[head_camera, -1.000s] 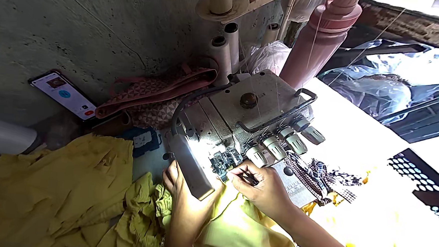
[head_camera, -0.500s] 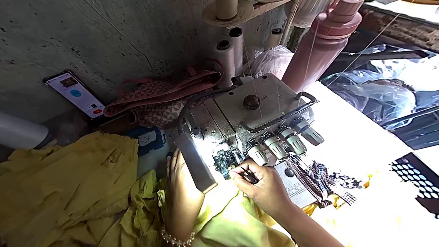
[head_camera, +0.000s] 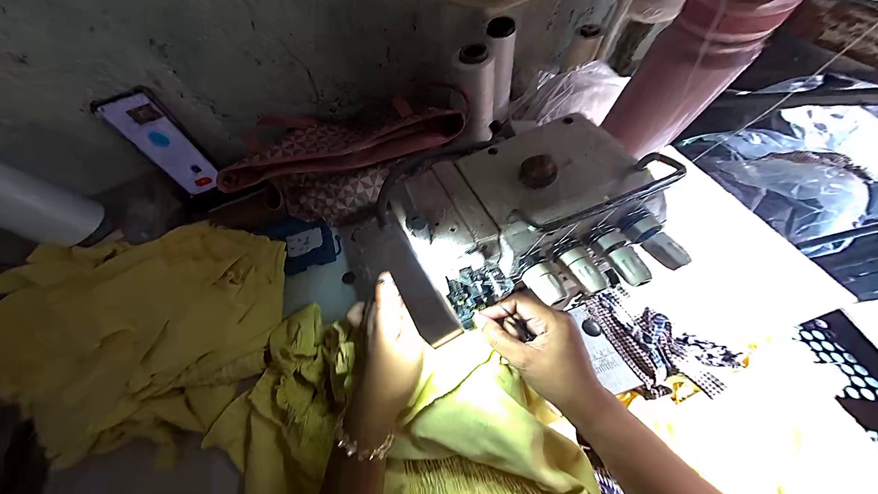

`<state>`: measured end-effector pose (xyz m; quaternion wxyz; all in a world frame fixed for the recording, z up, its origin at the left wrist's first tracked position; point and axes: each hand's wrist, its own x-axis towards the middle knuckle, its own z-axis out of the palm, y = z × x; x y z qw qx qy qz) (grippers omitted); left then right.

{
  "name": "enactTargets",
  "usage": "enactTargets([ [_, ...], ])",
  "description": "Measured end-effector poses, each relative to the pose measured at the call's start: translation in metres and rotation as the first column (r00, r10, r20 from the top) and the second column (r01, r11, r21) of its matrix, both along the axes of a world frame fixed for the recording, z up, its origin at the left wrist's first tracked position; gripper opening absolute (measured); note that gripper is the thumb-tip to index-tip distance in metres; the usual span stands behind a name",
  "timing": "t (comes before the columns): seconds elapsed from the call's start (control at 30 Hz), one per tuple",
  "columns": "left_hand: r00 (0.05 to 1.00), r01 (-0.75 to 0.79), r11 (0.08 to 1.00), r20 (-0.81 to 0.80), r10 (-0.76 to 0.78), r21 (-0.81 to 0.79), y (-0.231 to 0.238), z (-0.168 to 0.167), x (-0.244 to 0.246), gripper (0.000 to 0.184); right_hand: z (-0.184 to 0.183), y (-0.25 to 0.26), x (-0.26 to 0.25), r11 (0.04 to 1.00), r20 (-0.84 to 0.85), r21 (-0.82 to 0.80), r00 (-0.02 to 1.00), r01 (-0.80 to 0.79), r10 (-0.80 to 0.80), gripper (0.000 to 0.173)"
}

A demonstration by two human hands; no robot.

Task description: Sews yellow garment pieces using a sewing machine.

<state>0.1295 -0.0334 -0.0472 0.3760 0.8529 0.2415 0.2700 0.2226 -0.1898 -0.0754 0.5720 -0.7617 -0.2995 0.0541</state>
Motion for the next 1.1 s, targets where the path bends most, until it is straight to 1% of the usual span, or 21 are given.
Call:
enactTargets([
  [0.03,0.993,0.021,0.996,-0.114,-0.011,0.086,-0.001,0.001,0.0,0.031,0.0,0.0,0.0,1.0,-0.005,0.007,1.0,-0.009,0.009,0.017],
  [0.07,0.98,0.044,0.989,-0.196,-0.016,0.14,-0.004,0.004,0.001,0.033,0.0,-0.001,-0.001,1.0,-0.009,0.008,1.0,-0.015,0.015,0.017],
  [0.13,0.95,0.089,0.979,-0.311,-0.028,0.183,-0.004,0.013,0.002,0.035,0.001,-0.002,0.0,1.0,-0.01,0.009,1.0,-0.019,0.019,0.015],
  [0.17,0.941,0.12,0.974,-0.334,-0.049,0.194,-0.002,0.018,0.001,0.033,0.001,-0.002,0.001,1.0,-0.007,0.013,1.0,-0.023,0.023,0.014],
  [0.2,0.942,0.158,0.966,-0.324,-0.085,0.206,0.003,0.022,-0.001,0.03,0.001,-0.002,0.001,0.999,-0.006,0.02,1.0,-0.027,0.027,0.013],
  [0.3,0.925,0.314,0.93,-0.284,-0.255,0.189,0.018,0.039,-0.003,0.019,0.0,-0.002,0.002,0.999,-0.004,0.036,0.999,-0.033,0.033,0.009],
  [0.37,0.873,0.41,0.905,-0.338,-0.352,0.116,0.03,0.05,0.005,0.017,0.0,-0.002,0.003,0.998,0.004,0.05,0.999,-0.041,0.041,0.006],
  [0.43,0.824,0.47,0.882,-0.377,-0.422,0.041,0.039,0.056,0.014,0.02,0.001,-0.003,0.003,0.998,0.011,0.042,0.999,-0.043,0.043,0.006],
  [0.47,0.816,0.48,0.876,-0.39,-0.426,0.049,0.043,0.055,0.017,0.022,0.002,-0.002,0.004,0.999,0.013,0.034,0.999,-0.041,0.041,0.006],
  [0.5,0.813,0.469,0.88,-0.426,-0.397,0.075,0.044,0.056,0.018,0.022,0.002,-0.003,0.004,0.999,0.013,0.028,0.999,-0.041,0.041,0.007],
  [0.53,0.828,0.437,0.889,-0.445,-0.339,0.135,0.044,0.055,0.017,0.022,0.002,-0.003,0.004,0.999,0.011,0.019,0.999,-0.044,0.044,0.007],
  [0.6,0.897,0.33,0.891,-0.397,-0.193,0.312,0.042,0.047,0.013,0.021,0.003,-0.007,0.005,0.999,0.018,-0.008,0.998,-0.054,0.054,0.01],
  [0.63,0.914,0.287,0.886,-0.381,-0.139,0.364,0.043,0.041,0.013,0.022,0.004,-0.01,0.004,0.998,0.045,-0.028,0.998,-0.048,0.049,0.012],
  [0.67,0.92,0.269,0.89,-0.372,-0.124,0.369,0.045,0.037,0.013,0.023,0.004,-0.014,0.003,0.998,0.096,-0.044,0.994,-0.038,0.042,0.016],
  [0.73,0.931,0.293,0.903,-0.311,-0.194,0.315,0.048,0.033,0.011,0.03,0.008,-0.021,-0.001,1.0,0.246,-0.001,0.969,-0.029,0.028,0.022],
  [0.8,0.936,0.325,0.888,-0.245,-0.252,0.326,0.048,0.03,0.01,0.022,0.015,-0.024,-0.007,0.996,0.369,0.059,0.928,-0.074,0.047,0.02],
  [0.87,0.932,0.345,0.861,-0.245,-0.267,0.374,0.043,0.029,0.012,0.016,0.022,-0.023,-0.014,0.991,0.437,0.041,0.895,-0.125,0.095,0.018],
  [0.93,0.913,0.378,0.824,-0.318,-0.256,0.423,0.037,0.032,0.016,0.019,0.022,-0.018,-0.017,0.989,0.443,-0.015,0.885,-0.149,0.14,0.017],
  [1.0,0.9,0.408,0.773,-0.356,-0.251,0.485,0.034,0.033,0.017,0.027,0.018,-0.014,-0.016,0.988,0.422,-0.059,0.893,-0.144,0.156,0.018],
  [1.07,0.889,0.426,0.729,-0.398,-0.227,0.535,0.032,0.036,0.02,0.03,0.015,-0.013,-0.014,0.989,0.388,-0.049,0.91,-0.142,0.15,0.019],
  [1.1,0.875,0.442,0.713,-0.436,-0.21,0.544,0.031,0.04,0.021,0.028,0.014,-0.013,-0.014,0.989,0.368,-0.033,0.919,-0.142,0.144,0.02],
])
